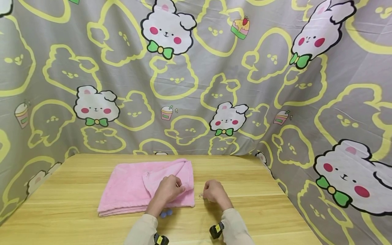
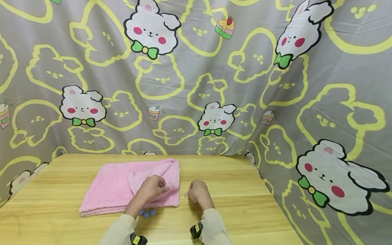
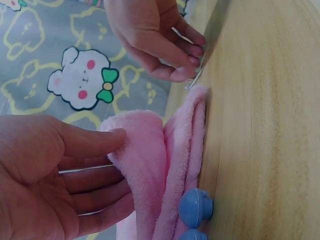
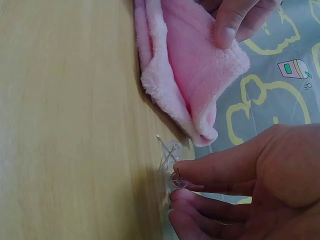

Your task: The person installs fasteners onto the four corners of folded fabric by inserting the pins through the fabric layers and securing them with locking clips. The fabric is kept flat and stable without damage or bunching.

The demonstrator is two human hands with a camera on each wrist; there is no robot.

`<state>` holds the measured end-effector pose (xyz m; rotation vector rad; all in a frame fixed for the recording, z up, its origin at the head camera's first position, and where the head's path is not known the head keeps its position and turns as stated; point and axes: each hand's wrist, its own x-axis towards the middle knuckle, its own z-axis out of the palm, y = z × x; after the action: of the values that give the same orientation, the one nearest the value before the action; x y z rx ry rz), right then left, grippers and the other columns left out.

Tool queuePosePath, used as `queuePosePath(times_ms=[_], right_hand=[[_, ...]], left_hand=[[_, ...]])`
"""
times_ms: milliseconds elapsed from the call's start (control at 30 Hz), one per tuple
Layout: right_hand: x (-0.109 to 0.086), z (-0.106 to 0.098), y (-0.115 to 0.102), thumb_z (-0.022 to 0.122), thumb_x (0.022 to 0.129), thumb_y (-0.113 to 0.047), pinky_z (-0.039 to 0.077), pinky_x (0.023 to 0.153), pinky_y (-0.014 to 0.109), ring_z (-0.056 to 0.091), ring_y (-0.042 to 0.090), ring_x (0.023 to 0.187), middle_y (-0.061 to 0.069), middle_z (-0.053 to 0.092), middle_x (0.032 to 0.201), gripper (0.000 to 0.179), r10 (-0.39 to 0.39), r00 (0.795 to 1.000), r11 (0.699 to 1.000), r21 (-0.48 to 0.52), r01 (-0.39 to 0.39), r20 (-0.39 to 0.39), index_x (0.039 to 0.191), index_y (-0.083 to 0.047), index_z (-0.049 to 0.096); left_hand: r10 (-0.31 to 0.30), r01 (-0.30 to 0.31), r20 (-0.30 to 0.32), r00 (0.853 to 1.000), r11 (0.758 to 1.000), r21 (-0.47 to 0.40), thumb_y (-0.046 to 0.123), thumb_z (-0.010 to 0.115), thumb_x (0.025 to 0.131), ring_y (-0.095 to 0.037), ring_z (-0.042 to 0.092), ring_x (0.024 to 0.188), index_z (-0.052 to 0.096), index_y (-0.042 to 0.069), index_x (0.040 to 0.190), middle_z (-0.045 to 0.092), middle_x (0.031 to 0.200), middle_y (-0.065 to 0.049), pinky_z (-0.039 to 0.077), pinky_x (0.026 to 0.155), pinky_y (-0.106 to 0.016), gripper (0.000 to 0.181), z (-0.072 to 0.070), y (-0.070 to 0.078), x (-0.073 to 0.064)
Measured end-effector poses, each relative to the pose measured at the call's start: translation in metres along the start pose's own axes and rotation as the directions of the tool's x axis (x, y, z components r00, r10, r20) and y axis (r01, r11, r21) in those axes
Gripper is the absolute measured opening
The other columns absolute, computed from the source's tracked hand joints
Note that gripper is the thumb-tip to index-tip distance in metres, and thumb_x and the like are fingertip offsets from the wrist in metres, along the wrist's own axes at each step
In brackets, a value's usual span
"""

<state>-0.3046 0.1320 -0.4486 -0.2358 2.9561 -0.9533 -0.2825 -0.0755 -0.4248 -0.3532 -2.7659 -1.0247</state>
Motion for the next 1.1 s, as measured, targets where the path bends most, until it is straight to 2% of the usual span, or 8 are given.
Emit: queuePosePath(times_ms=[200, 367, 500, 733, 800, 900, 1033, 1100], right_hand=[[-0.001, -0.003, -0.001, 0.064, 0.079, 0.002, 0.039, 0.052, 0.027, 0.049, 0.016, 0.057, 0.002, 0.055, 0.063, 0.016, -0.013, 1.000, 1.000, 0.003, 0.013, 0.004, 0.066, -0.008, 0.060], [0.001, -0.006, -0.004, 0.059, 0.078, 0.003, 0.042, 0.059, 0.028, 0.052, 0.017, 0.067, 0.006, 0.066, 0.075, 0.014, -0.019, 0.999, 1.000, 0.023, 0.020, -0.029, 0.071, -0.006, 0.068], [0.003, -0.007, -0.005, 0.059, 0.078, 0.001, 0.040, 0.058, 0.027, 0.051, 0.018, 0.069, 0.007, 0.070, 0.084, 0.015, -0.011, 0.999, 0.998, 0.060, 0.014, -0.051, 0.075, -0.007, 0.071], [0.006, -0.007, -0.009, 0.064, 0.084, -0.004, 0.042, 0.057, 0.025, 0.052, 0.012, 0.063, 0.003, 0.064, 0.073, 0.007, -0.049, 0.995, 0.987, 0.151, 0.061, -0.087, 0.079, -0.005, 0.068], [0.005, -0.007, -0.009, 0.065, 0.087, -0.004, 0.043, 0.055, 0.024, 0.052, 0.011, 0.059, 0.002, 0.061, 0.068, 0.008, -0.053, 0.996, 0.971, 0.230, 0.067, -0.068, 0.080, -0.003, 0.068], [0.004, -0.008, -0.011, 0.066, 0.090, -0.003, 0.048, 0.054, 0.024, 0.055, 0.010, 0.056, 0.003, 0.059, 0.066, 0.008, -0.044, 0.999, 0.924, 0.380, 0.047, -0.016, 0.085, 0.002, 0.067], [0.003, -0.009, -0.015, 0.066, 0.090, 0.000, 0.058, 0.059, 0.033, 0.061, 0.014, 0.059, 0.010, 0.065, 0.071, 0.009, -0.063, 0.997, 0.851, 0.524, 0.028, 0.049, 0.092, 0.009, 0.067], [0.002, -0.009, -0.017, 0.067, 0.089, 0.000, 0.060, 0.062, 0.038, 0.063, 0.015, 0.061, 0.013, 0.068, 0.073, 0.013, -0.075, 0.994, 0.830, 0.557, 0.020, 0.076, 0.095, 0.011, 0.068]], left_hand=[[0.000, 0.000, -0.008, 1.000, 1.000, 0.001, 0.012, 0.080, 0.081, -0.015, 0.052, 0.060, 0.068, 0.009, 0.066, 0.065, 0.065, -0.001, 0.046, 0.061, -0.033, 0.020, 0.000, 0.000, 0.000], [-0.010, 0.010, -0.011, 1.000, 1.000, -0.009, 0.012, 0.079, 0.082, -0.015, 0.051, 0.059, 0.066, 0.010, 0.064, 0.063, 0.063, 0.001, 0.044, 0.059, -0.031, 0.022, 0.001, -0.001, 0.001], [-0.016, 0.016, -0.005, 1.000, 1.000, -0.012, 0.011, 0.078, 0.082, -0.014, 0.049, 0.058, 0.064, 0.010, 0.063, 0.059, 0.061, 0.001, 0.042, 0.058, -0.029, 0.025, 0.001, -0.002, 0.001], [-0.035, 0.035, -0.002, 0.999, 0.999, -0.020, 0.010, 0.077, 0.083, -0.016, 0.052, 0.061, 0.065, 0.008, 0.068, 0.062, 0.066, -0.002, 0.043, 0.059, -0.031, 0.019, 0.000, -0.005, 0.001], [-0.045, 0.045, -0.002, 0.999, 0.999, -0.020, 0.010, 0.077, 0.083, -0.016, 0.053, 0.063, 0.066, 0.008, 0.070, 0.064, 0.068, -0.003, 0.045, 0.061, -0.032, 0.017, 0.000, -0.005, 0.002], [-0.064, 0.064, 0.002, 0.998, 0.997, -0.036, 0.010, 0.076, 0.084, -0.017, 0.055, 0.063, 0.066, 0.008, 0.073, 0.064, 0.069, -0.003, 0.046, 0.061, -0.032, 0.016, -0.001, -0.005, 0.002], [-0.076, 0.076, 0.007, 0.997, 0.995, -0.062, 0.010, 0.077, 0.083, -0.017, 0.055, 0.063, 0.066, 0.008, 0.074, 0.064, 0.069, -0.002, 0.046, 0.061, -0.031, 0.015, -0.002, -0.004, 0.002], [-0.074, 0.074, 0.005, 0.997, 0.995, -0.071, 0.009, 0.078, 0.081, -0.017, 0.056, 0.064, 0.067, 0.007, 0.076, 0.065, 0.070, -0.002, 0.047, 0.062, -0.032, 0.012, -0.003, -0.003, 0.002]])
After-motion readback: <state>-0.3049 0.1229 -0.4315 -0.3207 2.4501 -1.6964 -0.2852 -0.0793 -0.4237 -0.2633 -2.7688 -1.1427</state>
